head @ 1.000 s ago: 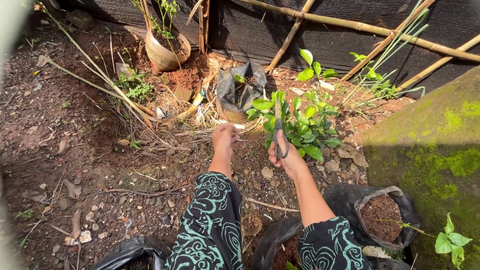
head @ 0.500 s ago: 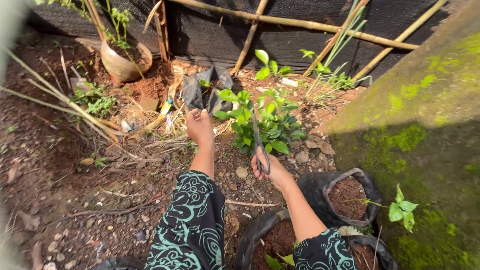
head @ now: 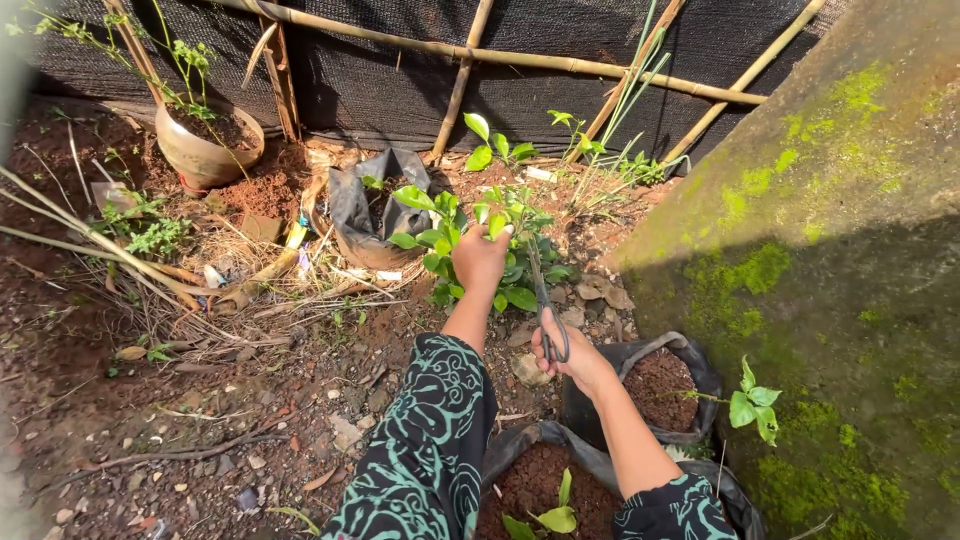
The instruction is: Pruning small plants in polybags using scissors and clearing surrounding weeds with a knife.
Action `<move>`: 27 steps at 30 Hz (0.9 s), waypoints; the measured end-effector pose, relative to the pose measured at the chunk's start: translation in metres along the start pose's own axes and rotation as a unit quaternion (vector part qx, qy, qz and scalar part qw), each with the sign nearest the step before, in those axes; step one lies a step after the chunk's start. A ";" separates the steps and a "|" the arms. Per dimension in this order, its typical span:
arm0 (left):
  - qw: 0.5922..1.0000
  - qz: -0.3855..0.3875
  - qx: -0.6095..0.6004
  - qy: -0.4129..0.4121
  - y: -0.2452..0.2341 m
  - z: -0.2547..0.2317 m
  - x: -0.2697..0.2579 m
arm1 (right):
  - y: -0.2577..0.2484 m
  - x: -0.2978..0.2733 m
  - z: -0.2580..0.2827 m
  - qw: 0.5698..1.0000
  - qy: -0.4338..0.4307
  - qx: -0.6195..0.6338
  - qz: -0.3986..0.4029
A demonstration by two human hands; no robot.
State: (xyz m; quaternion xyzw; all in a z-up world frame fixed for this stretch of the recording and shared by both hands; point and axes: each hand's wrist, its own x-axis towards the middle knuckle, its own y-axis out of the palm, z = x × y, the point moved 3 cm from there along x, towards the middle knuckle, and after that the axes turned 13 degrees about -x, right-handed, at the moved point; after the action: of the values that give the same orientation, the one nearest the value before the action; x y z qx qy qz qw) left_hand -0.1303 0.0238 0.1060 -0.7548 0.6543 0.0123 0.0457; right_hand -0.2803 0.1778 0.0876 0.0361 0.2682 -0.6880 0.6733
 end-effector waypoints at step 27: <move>0.992 0.035 -0.087 -0.085 -0.045 0.069 0.017 | -0.006 0.051 0.027 0.980 0.057 -0.191 0.023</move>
State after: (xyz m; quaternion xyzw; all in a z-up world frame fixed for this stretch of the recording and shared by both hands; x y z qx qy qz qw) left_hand -0.0809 0.0190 0.0382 -0.7284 0.6708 0.1349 0.0343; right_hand -0.2822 0.1195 0.0916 -0.0474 0.4319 -0.6052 0.6671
